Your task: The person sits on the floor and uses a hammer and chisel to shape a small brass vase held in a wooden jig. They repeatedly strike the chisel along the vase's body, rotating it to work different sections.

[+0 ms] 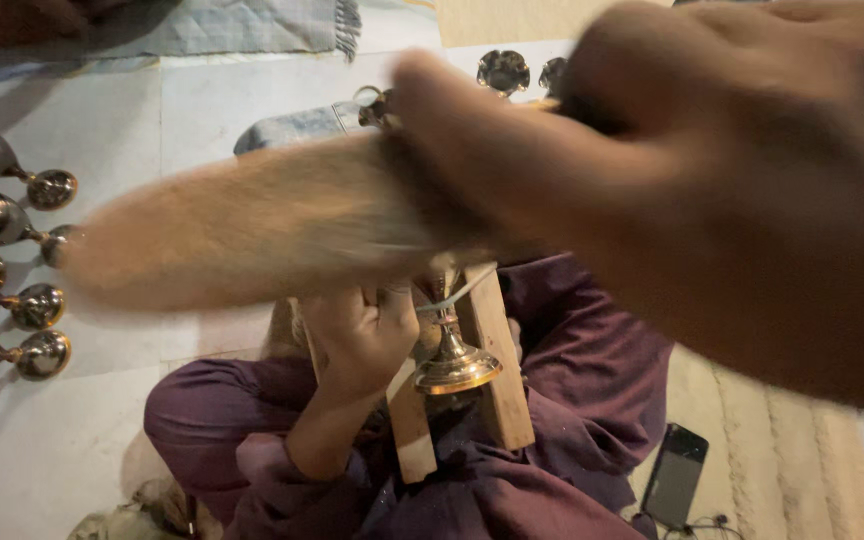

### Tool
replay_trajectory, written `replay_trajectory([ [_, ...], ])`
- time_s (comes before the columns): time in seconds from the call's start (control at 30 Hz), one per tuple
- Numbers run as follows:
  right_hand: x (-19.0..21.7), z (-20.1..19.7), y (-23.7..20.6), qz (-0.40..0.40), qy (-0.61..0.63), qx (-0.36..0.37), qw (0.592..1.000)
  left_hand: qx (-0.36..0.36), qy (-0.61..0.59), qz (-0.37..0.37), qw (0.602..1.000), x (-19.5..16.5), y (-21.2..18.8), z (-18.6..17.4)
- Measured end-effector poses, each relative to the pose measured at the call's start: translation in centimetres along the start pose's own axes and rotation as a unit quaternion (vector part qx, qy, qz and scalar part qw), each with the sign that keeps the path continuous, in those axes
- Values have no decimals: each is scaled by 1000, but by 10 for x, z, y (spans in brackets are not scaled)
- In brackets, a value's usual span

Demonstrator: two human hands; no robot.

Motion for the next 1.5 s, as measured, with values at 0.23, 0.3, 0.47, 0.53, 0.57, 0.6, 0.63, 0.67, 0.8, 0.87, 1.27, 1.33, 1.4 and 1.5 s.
replay_trajectory([
  [0.23,12,-4,2,-20,49,-35,998,-66,-28,4,997,-1,-7,-6],
  [0.3,9,1,-6,0,101,-47,994,-40,-31,31,998,-5,-1,-4],
  [0.47,-18,31,-32,135,349,-68,925,117,-28,121,985,-28,23,12],
  [0.53,-19,52,-43,176,367,-21,913,172,-27,168,970,-40,31,16],
  [0.57,-18,62,-48,190,361,6,913,182,-8,186,966,-45,34,16],
  [0.6,-16,72,-55,212,342,41,915,193,10,201,960,-49,34,15],
  [0.63,-15,78,-62,236,357,33,903,204,29,216,954,-52,34,15],
  [0.67,-13,83,-68,259,371,24,891,200,30,216,955,-54,37,16],
  [0.8,-3,86,-88,315,451,-85,830,204,35,228,951,-57,38,15],
  [0.87,5,89,-98,328,440,-93,831,216,37,244,945,-57,37,17],
  [1.27,94,140,-159,413,267,-78,867,371,116,359,848,-62,40,59],
  [1.33,96,143,-160,436,283,-110,847,391,152,358,834,-60,39,64],
  [1.4,94,140,-158,436,306,-153,832,399,166,341,835,-58,39,64],
  [1.5,84,128,-148,392,311,-180,847,371,145,332,855,-60,39,54],
])
Point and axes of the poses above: each hand's wrist, its own y-axis towards the middle knuckle, its own z-axis out of the palm, x = y × z, the point moved 8 cm from there along y, towards the middle knuckle, and after that the axes turned 9 degrees about -z, right-handed, at the moved point
